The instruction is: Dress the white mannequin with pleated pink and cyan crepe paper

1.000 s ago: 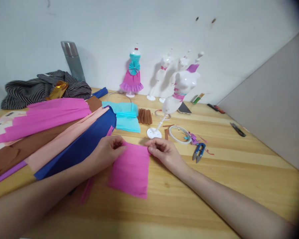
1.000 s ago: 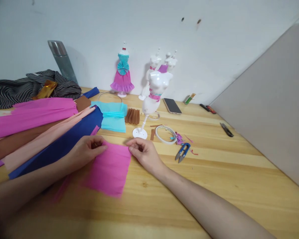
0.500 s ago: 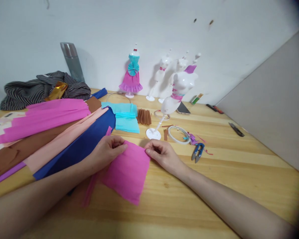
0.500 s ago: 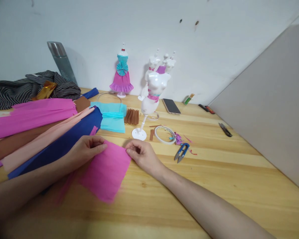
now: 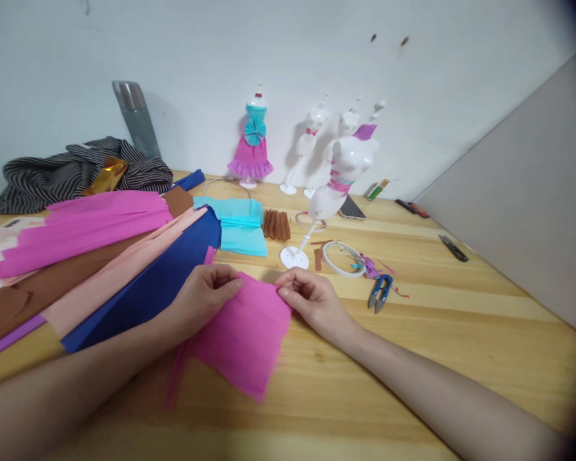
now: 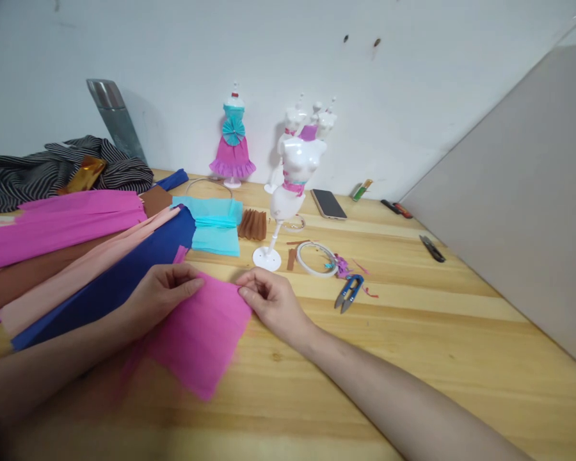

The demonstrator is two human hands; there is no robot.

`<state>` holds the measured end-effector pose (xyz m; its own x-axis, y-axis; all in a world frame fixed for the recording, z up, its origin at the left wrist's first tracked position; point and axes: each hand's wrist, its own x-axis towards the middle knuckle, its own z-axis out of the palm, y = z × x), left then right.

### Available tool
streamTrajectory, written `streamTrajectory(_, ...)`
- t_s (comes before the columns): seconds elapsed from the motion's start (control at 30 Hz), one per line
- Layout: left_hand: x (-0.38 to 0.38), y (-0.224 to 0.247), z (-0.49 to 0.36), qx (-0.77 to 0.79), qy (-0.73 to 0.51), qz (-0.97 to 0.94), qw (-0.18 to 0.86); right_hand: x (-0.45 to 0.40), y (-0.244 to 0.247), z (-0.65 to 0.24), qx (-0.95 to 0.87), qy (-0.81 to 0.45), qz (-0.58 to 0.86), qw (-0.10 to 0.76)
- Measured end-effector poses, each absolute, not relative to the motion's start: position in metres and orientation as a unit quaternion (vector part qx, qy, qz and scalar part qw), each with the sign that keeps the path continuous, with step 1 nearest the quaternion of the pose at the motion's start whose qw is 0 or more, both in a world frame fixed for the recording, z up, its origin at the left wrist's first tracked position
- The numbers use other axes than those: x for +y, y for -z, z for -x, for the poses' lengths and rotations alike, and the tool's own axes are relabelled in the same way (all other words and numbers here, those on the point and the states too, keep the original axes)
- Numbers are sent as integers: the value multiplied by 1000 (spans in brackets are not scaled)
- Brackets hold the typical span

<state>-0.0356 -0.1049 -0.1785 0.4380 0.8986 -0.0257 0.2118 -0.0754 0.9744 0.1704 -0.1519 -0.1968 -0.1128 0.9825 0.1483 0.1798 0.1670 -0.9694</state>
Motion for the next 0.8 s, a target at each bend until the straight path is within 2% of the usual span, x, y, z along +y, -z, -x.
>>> streamTrajectory(0.33, -106, 180, 43, 380, -346, -633, 579, -150, 197, -177, -568, -483, 455, 487)
streamTrajectory(0.53, -107, 179, 47, 333, -342, -681, 556, -150, 200, -182, -543, -503, 442, 506)
streamTrajectory(0.8, -105, 186, 56, 280, -339, -772, 459, -149, 199, -183, -530, -532, 423, 507)
